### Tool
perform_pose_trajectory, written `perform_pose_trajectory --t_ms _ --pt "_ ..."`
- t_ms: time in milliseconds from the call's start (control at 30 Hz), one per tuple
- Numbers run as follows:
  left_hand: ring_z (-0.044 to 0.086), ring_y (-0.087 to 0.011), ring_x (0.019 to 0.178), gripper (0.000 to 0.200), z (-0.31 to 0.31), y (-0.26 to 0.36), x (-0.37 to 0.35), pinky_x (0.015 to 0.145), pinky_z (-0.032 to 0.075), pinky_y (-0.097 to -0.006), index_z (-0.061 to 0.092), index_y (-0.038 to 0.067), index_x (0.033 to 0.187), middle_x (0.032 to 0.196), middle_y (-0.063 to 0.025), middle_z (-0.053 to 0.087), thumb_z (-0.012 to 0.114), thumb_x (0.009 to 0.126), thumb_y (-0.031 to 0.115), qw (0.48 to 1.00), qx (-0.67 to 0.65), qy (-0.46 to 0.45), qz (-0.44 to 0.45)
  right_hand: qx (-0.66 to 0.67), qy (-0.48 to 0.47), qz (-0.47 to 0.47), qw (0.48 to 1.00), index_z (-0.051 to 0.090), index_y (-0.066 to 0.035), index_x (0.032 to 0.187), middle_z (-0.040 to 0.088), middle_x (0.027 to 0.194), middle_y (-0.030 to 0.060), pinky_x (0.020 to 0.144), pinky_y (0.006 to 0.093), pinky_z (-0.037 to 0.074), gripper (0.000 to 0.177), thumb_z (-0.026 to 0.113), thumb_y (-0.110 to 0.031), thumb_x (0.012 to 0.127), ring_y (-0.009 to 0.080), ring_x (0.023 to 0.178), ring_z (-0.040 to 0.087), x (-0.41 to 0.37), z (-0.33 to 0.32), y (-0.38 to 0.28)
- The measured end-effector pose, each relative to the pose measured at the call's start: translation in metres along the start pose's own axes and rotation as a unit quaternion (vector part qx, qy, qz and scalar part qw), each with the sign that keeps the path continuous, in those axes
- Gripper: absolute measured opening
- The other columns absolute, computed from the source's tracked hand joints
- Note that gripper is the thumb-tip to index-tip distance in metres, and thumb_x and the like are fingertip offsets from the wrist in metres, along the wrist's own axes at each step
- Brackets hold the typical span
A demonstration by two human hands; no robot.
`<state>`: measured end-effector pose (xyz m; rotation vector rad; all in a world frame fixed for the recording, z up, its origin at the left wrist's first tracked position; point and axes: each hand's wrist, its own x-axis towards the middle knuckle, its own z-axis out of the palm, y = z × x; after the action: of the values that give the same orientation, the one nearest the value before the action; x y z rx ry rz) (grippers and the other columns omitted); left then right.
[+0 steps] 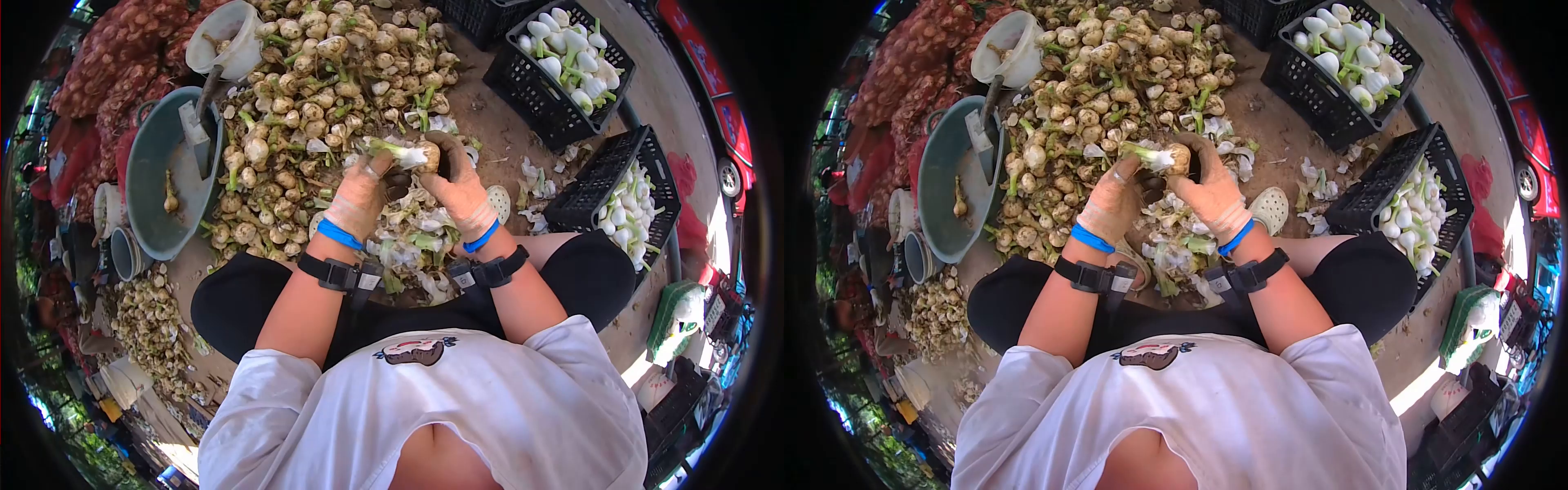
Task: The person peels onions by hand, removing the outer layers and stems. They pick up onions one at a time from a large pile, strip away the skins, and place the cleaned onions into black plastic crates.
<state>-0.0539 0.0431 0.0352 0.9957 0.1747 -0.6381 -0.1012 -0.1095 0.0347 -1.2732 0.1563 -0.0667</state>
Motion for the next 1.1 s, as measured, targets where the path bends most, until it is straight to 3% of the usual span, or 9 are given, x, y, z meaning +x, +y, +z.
perform_pose_trajectory --t_ms 67,300,400,567,700,833,900,967,1100 --pt "0.054 -0.02 0.092 0.043 0.002 0.002 0.0 0.074 0.046 -0.0349 0.046 0.005 0.112 0.103 -0.0067 0.055 0.067 0.075 0.012 0.999 -0.023 -0.005 -0.047 -0.27 -0.002 -0.112 0.956 0.043 -0.001 0.114 0.052 0.107 0.0127 0.087 0.0309 0.04 0.054 0.06 -0.012 0.063 0.0211 0.102 0.05 -0.002 0.001 -0.002" --pt "0.056 -0.0177 0.089 0.044 -0.014 0.0 0.01 0.071 0.046 -0.0294 0.05 0.004 0.106 0.097 -0.0059 0.059 0.072 0.069 0.01 0.993 0.068 -0.034 -0.093 -0.262 -0.031 -0.128 0.956 0.044 -0.001 0.114 0.053 0.103 0.0106 0.081 0.0281 0.043 0.05 0.058 -0.012 0.068 0.0185 0.097 0.051 0.0 -0.007 0.005" --pt "0.057 -0.0153 0.085 0.037 -0.012 -0.006 0.014 0.071 0.046 -0.0276 0.053 0.003 0.102 0.093 -0.0058 0.061 0.07 0.069 0.006 0.983 0.176 -0.029 -0.031 0.193 -0.011 0.119 0.974 0.041 -0.002 0.12 0.053 0.101 0.0076 0.067 0.0236 0.043 0.047 0.054 -0.017 0.078 0.0127 0.082 0.051 0.009 -0.011 0.008" --pt "0.056 -0.013 0.079 0.028 -0.006 -0.009 0.022 0.073 0.044 -0.0277 0.059 0.002 0.097 0.09 -0.0037 0.062 0.067 0.072 0.01 0.877 0.46 0.039 0.134 0.291 0.008 0.192 0.937 0.041 -0.001 0.121 0.052 0.103 0.0069 0.072 0.0247 0.044 0.048 0.056 -0.021 0.08 0.0135 0.087 0.051 0.01 -0.016 0.015" --pt "0.055 -0.0112 0.079 0.034 0.008 0.0 0.013 0.073 0.044 -0.0255 0.056 -0.001 0.103 0.091 -0.0044 0.062 0.067 0.073 0.011 0.96 0.273 0.061 0.029 -0.077 0.014 0.008 0.997 0.046 0.0 0.115 0.054 0.097 0.0102 0.066 0.0261 0.045 0.05 0.056 -0.034 0.08 0.0166 0.083 0.054 0.009 -0.01 0.024" --pt "0.055 -0.0123 0.078 0.034 0.009 -0.002 0.013 0.072 0.044 -0.0261 0.056 -0.002 0.102 0.089 -0.0069 0.062 0.066 0.073 0.012 0.9 0.436 -0.023 0.009 0.072 0.115 0.265 0.955 0.053 0.0 0.103 0.057 0.09 0.0113 0.071 0.0285 0.044 0.047 0.055 -0.04 0.079 0.017 0.082 0.054 0.011 -0.017 0.019" --pt "0.056 -0.0135 0.078 0.036 0.009 -0.01 0.014 0.072 0.045 -0.027 0.054 -0.004 0.105 0.089 -0.0102 0.062 0.065 0.074 0.012 0.813 0.574 -0.092 0.027 -0.192 0.154 0.011 0.969 0.053 -0.003 0.101 0.058 0.084 0.008 0.057 0.0272 0.044 0.043 0.052 -0.041 0.081 0.0149 0.071 0.056 0.015 -0.017 0.031" --pt "0.057 -0.0163 0.079 0.037 -0.011 -0.028 0.025 0.073 0.045 -0.0285 0.052 -0.005 0.106 0.09 -0.0126 0.062 0.063 0.076 0.014 0.837 0.54 -0.059 0.064 -0.165 0.179 -0.008 0.97 0.054 -0.004 0.1 0.059 0.082 0.0073 0.051 0.0262 0.044 0.045 0.05 -0.045 0.082 0.0139 0.067 0.056 0.016 -0.018 0.032" --pt "0.058 -0.0218 0.087 0.036 -0.021 -0.021 0.032 0.074 0.045 -0.0307 0.052 -0.005 0.104 0.093 -0.0128 0.061 0.06 0.078 0.019 0.796 0.568 0.133 0.157 0.189 0.149 0.3 0.923 0.054 -0.01 0.102 0.058 0.075 -0.0005 0.045 0.0189 0.037 0.048 0.049 -0.054 0.082 0.006 0.058 0.05 0.009 -0.019 0.018"
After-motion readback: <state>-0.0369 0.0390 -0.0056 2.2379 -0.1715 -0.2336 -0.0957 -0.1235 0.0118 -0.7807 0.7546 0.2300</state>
